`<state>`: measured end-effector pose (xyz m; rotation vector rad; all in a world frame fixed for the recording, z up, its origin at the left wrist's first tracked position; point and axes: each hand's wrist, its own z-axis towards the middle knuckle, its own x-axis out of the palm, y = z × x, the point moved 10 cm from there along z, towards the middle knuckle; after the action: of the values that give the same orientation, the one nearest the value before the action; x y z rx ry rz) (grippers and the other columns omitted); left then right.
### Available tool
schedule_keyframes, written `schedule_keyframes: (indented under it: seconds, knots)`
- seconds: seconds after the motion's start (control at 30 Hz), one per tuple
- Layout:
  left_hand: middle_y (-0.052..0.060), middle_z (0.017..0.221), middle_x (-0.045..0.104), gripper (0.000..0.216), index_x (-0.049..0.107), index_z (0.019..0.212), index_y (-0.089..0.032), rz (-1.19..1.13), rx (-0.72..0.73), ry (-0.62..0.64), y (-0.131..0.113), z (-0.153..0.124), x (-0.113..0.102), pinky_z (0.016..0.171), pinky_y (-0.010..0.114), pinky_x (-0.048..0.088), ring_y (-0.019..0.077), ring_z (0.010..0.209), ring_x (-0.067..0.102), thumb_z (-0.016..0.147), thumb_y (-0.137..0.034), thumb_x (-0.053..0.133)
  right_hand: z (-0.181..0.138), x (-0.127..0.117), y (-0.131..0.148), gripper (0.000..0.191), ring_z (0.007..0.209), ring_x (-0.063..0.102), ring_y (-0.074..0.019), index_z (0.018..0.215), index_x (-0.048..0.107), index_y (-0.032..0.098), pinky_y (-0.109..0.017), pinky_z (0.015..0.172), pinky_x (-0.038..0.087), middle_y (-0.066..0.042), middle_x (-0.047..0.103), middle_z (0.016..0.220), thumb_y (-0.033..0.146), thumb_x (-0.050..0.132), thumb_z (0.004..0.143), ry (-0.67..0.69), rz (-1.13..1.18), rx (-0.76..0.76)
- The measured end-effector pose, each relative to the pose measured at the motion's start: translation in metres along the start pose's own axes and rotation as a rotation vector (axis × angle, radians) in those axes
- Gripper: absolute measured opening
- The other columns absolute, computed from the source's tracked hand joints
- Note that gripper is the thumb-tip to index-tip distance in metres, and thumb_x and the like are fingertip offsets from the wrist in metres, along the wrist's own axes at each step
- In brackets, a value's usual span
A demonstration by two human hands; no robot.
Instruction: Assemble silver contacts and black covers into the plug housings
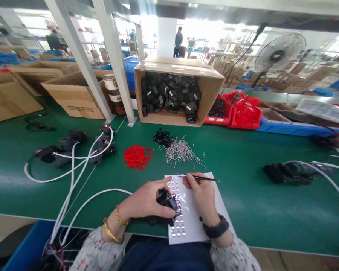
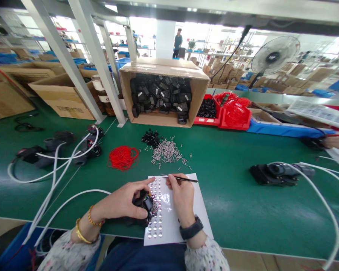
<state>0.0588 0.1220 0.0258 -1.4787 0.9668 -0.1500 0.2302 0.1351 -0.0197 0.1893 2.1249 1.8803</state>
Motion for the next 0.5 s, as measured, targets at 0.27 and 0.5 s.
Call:
schedule_keyframes:
  seconds: [0.27, 0.5]
  knots:
    - [0.005, 0.143, 0.044, 0.037, 0.062, 0.089, -0.021, 0.033, 0.014, 0.007, -0.0003, 0.0009, 0.0013, 0.094, 0.039, 0.04, 0.0289, 0.111, 0.054, 0.062, -0.039, 0.079, 0.0017, 0.0058, 0.006, 0.045, 0.062, 0.065, -0.0221, 0.071, 0.061, 0.017, -0.033, 0.06, 0.052, -0.009, 0.07, 0.067, 0.061, 0.067, 0.069, 0.049, -0.015, -0.029]
    - [0.007, 0.143, 0.044, 0.038, 0.061, 0.09, -0.021, 0.007, -0.012, 0.008, 0.0036, 0.0012, 0.002, 0.082, 0.034, 0.044, 0.0267, 0.101, 0.058, 0.061, -0.038, 0.079, 0.0022, 0.0063, 0.0077, 0.045, 0.061, 0.066, -0.0223, 0.071, 0.061, 0.016, -0.034, 0.06, 0.051, -0.01, 0.07, 0.066, 0.061, 0.068, 0.069, 0.092, -0.015, -0.033]
